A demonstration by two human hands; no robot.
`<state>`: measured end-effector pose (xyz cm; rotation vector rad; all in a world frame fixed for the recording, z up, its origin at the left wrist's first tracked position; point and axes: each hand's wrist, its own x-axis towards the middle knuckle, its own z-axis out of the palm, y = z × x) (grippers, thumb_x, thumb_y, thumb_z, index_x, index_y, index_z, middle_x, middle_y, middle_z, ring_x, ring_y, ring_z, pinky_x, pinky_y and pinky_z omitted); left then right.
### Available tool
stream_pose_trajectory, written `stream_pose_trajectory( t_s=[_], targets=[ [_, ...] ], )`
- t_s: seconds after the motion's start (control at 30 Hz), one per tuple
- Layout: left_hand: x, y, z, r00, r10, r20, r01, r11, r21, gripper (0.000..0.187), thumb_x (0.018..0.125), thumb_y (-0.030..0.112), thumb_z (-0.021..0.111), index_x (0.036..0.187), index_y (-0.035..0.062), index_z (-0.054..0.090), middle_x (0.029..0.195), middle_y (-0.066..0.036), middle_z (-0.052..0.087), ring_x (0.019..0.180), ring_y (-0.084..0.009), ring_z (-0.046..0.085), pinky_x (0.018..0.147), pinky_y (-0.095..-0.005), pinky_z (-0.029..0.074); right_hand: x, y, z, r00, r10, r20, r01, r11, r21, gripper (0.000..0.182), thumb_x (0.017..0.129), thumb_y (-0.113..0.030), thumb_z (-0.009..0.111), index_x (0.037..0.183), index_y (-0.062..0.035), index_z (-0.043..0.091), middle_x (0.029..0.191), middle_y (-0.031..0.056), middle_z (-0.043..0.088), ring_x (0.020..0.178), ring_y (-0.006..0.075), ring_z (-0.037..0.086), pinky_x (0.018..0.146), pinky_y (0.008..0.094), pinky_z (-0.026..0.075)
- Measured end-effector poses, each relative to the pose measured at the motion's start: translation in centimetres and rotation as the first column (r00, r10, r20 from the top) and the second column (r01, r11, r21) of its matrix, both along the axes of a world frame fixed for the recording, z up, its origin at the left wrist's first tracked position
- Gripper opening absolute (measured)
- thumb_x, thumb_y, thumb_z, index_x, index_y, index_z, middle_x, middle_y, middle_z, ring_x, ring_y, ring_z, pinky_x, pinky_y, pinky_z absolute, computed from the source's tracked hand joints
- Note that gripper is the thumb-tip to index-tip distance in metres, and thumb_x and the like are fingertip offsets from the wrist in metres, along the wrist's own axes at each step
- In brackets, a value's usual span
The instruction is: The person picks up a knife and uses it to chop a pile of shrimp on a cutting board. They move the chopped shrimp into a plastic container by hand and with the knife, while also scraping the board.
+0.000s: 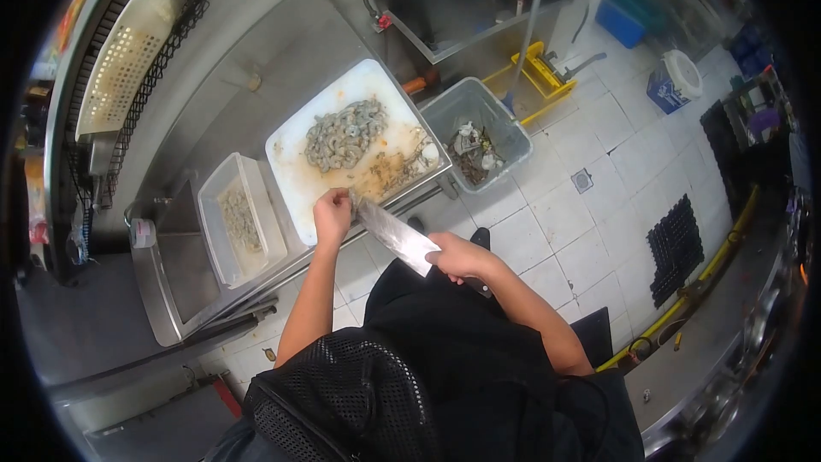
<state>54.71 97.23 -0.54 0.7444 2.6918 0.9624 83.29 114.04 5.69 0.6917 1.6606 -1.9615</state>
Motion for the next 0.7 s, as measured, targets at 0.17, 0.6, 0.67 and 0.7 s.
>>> stream_pose_trajectory(
  t_s=[0.17, 0.6, 0.67, 0.7],
  targets=[
    [-0.2, 0.3, 2.2, 0.977, -0.184, -0.105, 0.184, 0.983, -0.012, 0.023, 0.095, -0.001, 0.07, 0.116, 0.0003, 0.079, 0.098, -0.017, 0.074, 0.088, -0.0326, 0.074, 0.081, -0.0417, 0.058, 0.6, 0.6, 1.3, 0.99, -0.143, -0.009, 0.143, 0.986, 0.084, 0.03, 0.108, -0.016, 0.056, 0.128, 0.0065, 0.061, 0.073, 0.0069, 0.061, 0.052, 0.0162, 0.058, 0.046, 0.0343, 0.049],
    [-1.9, -1.1, 1.7, 0.932, -0.355, -0.068, 0.36, 0.928, 0.091, 0.012, 0.087, -0.011, 0.067, 0.094, -0.002, 0.066, 0.096, -0.018, 0.063, 0.087, -0.0341, 0.07, 0.081, -0.0409, 0.057, -2.7, -1.3, 2.9, 0.997, -0.058, -0.06, 0.073, 0.949, 0.308, 0.027, 0.112, -0.018, 0.055, 0.126, 0.0043, 0.061, 0.079, 0.01, 0.065, 0.054, 0.017, 0.06, 0.049, 0.0359, 0.051],
    [-2.3, -1.6, 1.8, 0.932, -0.348, -0.1, 0.358, 0.927, 0.11, 0.013, 0.087, -0.01, 0.068, 0.097, -0.0012, 0.066, 0.097, -0.017, 0.065, 0.088, -0.0328, 0.07, 0.081, -0.0394, 0.057, -3.3, -1.3, 2.9, 0.999, -0.037, -0.003, 0.036, 0.952, 0.303, 0.026, 0.112, -0.018, 0.055, 0.123, 0.0044, 0.06, 0.078, 0.011, 0.064, 0.053, 0.0178, 0.06, 0.049, 0.0365, 0.051],
    [-2.6, -2.0, 1.8, 0.931, -0.341, -0.13, 0.356, 0.926, 0.126, 0.014, 0.088, -0.01, 0.068, 0.099, -0.0004, 0.067, 0.099, -0.016, 0.066, 0.09, -0.0314, 0.07, 0.081, -0.0379, 0.058, -3.3, -1.2, 2.9, 0.999, -0.036, 0.0, 0.035, 0.951, 0.307, 0.026, 0.112, -0.018, 0.055, 0.123, 0.0044, 0.06, 0.078, 0.011, 0.064, 0.053, 0.0178, 0.06, 0.049, 0.0365, 0.051]
  ],
)
